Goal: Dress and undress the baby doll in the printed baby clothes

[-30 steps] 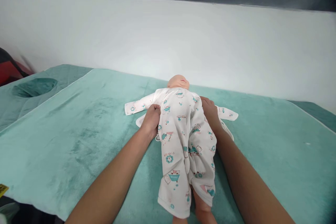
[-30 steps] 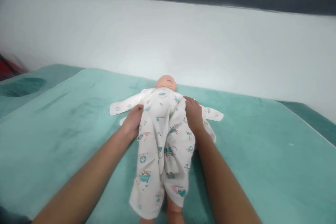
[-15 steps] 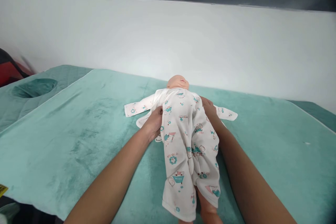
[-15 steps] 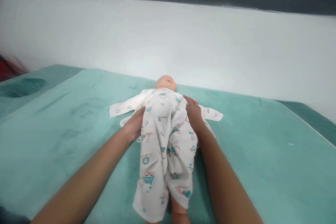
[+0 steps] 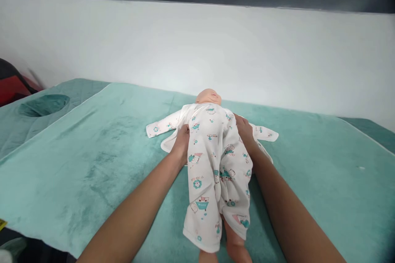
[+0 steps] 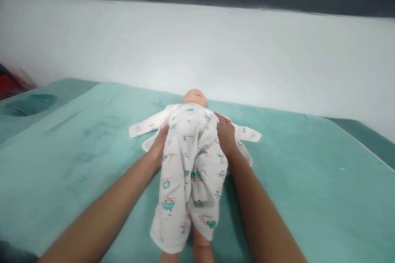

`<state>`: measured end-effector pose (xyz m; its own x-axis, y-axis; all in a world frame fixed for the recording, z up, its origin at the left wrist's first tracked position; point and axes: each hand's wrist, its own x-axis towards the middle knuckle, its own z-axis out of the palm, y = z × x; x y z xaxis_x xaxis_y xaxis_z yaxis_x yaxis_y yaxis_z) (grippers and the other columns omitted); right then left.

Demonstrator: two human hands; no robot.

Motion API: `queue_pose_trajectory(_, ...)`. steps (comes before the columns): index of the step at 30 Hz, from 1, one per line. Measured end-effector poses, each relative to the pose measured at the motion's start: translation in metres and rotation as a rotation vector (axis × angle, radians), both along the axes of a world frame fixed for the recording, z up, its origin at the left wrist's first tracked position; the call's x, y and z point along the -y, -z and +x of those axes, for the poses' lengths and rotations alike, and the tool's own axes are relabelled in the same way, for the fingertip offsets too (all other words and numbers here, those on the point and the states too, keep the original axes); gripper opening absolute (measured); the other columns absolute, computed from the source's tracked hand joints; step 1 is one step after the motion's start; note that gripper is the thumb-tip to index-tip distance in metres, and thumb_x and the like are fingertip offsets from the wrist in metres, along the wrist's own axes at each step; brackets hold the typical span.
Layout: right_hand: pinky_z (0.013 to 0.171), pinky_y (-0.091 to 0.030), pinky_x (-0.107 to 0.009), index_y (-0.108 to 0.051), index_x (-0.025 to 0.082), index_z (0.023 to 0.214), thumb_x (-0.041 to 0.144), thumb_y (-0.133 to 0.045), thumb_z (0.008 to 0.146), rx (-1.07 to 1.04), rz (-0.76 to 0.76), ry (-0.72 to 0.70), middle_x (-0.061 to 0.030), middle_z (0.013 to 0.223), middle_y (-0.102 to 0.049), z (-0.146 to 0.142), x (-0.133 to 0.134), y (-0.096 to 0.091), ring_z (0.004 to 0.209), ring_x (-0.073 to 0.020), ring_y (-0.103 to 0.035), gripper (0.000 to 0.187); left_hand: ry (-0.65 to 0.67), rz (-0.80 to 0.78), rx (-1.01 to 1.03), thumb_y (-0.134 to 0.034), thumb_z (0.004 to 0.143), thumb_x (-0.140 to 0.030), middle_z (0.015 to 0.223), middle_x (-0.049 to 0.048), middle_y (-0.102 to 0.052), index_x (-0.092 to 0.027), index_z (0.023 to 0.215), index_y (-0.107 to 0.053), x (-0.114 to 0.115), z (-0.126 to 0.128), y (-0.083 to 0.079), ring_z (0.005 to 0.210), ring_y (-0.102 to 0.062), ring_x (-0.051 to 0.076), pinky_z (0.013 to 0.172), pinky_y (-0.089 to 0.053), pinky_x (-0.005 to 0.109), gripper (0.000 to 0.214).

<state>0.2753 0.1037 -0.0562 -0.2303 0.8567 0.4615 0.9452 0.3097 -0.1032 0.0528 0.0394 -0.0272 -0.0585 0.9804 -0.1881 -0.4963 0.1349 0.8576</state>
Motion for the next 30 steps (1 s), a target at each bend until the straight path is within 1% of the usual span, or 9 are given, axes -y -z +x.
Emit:
queue_pose_trajectory(2,0.101,-0.044,-0.045,-0.05,0.033,0.138,0.032,-0.042,0.094,0.013,0.01,0.018,-0.004,0.144,-0.049,-0.001,0.0,0.0,0.128,-0.0291,-0.045,0.045,0.01,-0.021,0.022,-0.074,0.067,-0.042,0.084,0.0042,-0.069,-0.018,0.093,-0.066,0.001,0.0,0.001,0.087,-0.065,0.025,0.08,-0.053,0.039,0.036)
queue_pose_trajectory(5,0.099,-0.045,-0.045,-0.05,0.032,0.138,0.03,-0.046,0.092,-0.001,0.003,0.043,-0.0032,0.143,-0.05,-0.003,-0.001,0.0,0.126,-0.0292,-0.046,0.046,0.026,-0.011,0.055,-0.073,0.068,-0.044,0.085,0.0044,-0.07,-0.018,0.094,-0.066,0.002,0.001,-0.001,0.088,-0.065,0.025,0.081,-0.053,0.039,0.037)
queue_pose_trajectory(9,0.097,-0.046,-0.044,-0.052,0.032,0.135,0.026,-0.045,0.092,-0.028,-0.009,0.077,-0.0022,0.142,-0.052,-0.006,-0.001,-0.002,0.122,-0.028,-0.048,0.044,0.036,0.009,0.061,-0.072,0.07,-0.045,0.087,0.0043,-0.07,-0.018,0.096,-0.066,0.004,0.001,-0.005,0.092,-0.065,0.025,0.083,-0.053,0.039,0.038)
queue_pose_trajectory(14,0.093,-0.047,-0.044,-0.054,0.027,0.131,0.02,-0.041,0.091,-0.042,-0.005,0.065,-0.005,0.141,-0.052,-0.008,0.001,-0.004,0.119,-0.0285,-0.048,0.043,0.001,-0.007,0.018,-0.069,0.075,-0.045,0.089,0.0039,-0.07,-0.019,0.098,-0.065,0.005,0.0,-0.005,0.094,-0.064,0.024,0.085,-0.053,0.037,0.035)
queue_pose_trajectory(20,0.092,-0.046,-0.043,-0.056,0.025,0.128,0.023,-0.044,0.09,-0.075,0.012,0.058,-0.0079,0.136,-0.056,-0.01,0.0,-0.005,0.114,-0.0294,-0.05,0.04,-0.007,-0.008,-0.017,-0.068,0.076,-0.045,0.089,0.0033,-0.07,-0.022,0.099,-0.065,0.002,0.001,-0.003,0.094,-0.063,0.024,0.084,-0.053,0.037,0.033)
queue_pose_trajectory(27,0.095,-0.043,-0.044,-0.053,0.025,0.131,0.026,-0.044,0.091,-0.108,-0.02,0.069,-0.0082,0.138,-0.054,-0.013,0.003,-0.005,0.119,-0.0287,-0.048,0.04,-0.005,-0.031,-0.015,-0.068,0.076,-0.046,0.093,0.0038,-0.07,-0.021,0.106,-0.064,0.002,0.001,0.0,0.094,-0.063,0.024,0.084,-0.053,0.037,0.039)
queue_pose_trajectory(30,0.095,-0.043,-0.044,-0.054,0.024,0.128,0.024,-0.044,0.091,-0.099,-0.032,0.069,-0.0074,0.138,-0.054,-0.011,0.003,-0.006,0.119,-0.028,-0.048,0.039,-0.025,0.003,-0.042,-0.067,0.076,-0.046,0.096,0.005,-0.07,-0.02,0.106,-0.064,0.003,0.001,-0.003,0.096,-0.063,0.024,0.085,-0.053,0.037,0.04)
